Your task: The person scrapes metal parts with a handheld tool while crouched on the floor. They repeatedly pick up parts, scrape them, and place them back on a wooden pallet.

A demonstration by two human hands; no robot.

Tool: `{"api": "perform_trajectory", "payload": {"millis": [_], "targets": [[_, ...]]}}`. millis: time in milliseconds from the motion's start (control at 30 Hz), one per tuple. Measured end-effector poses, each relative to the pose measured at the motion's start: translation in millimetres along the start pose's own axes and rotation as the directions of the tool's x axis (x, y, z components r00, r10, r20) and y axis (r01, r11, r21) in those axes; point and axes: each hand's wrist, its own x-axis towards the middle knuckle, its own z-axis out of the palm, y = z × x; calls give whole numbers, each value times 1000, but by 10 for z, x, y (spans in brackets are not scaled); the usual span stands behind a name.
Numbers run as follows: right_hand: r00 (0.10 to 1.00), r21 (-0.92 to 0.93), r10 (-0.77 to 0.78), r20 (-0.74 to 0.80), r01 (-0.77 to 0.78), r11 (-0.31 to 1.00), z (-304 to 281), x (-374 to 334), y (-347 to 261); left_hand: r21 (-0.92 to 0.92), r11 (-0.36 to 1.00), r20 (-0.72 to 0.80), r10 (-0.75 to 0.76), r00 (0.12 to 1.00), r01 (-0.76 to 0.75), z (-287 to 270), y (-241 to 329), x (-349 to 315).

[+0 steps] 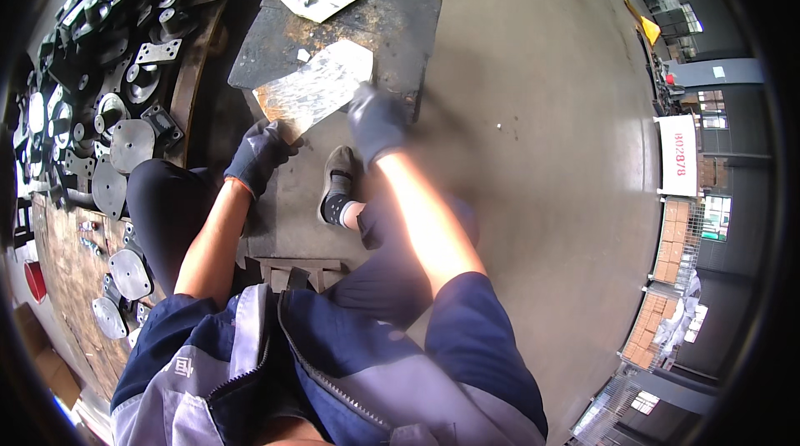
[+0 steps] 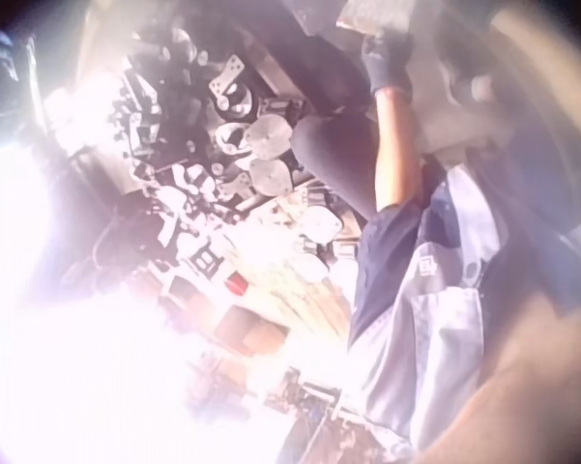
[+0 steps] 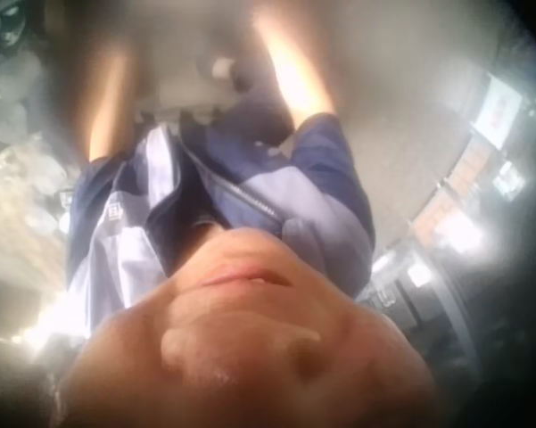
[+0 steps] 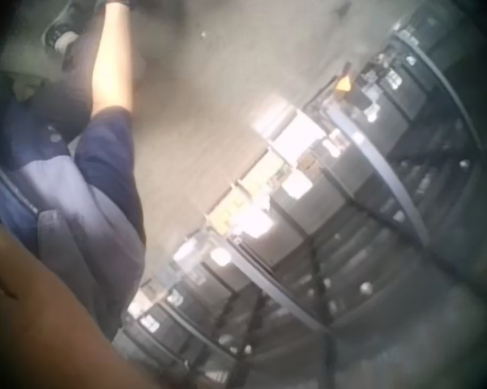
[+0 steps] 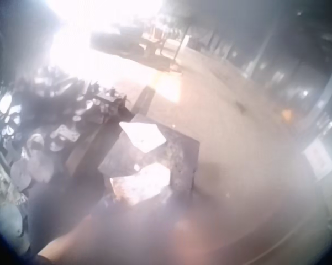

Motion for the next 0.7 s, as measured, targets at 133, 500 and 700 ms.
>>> {"api": "perform_trajectory", "payload": {"millis": [133,500,700], "targets": [[989,-205,-142,-46,130,970,126,-11,73,-45,997,-28,67,997,-68,35,-2,-3],[996,-237,-82,-19,76,969,58,25,-122,23,1000,-38,-21,999,21,20,88,-25],[997,-318,75,-27,-80,945,156,155,-125,-25,998,-15,55,998,-56,35,51,-8]]}}
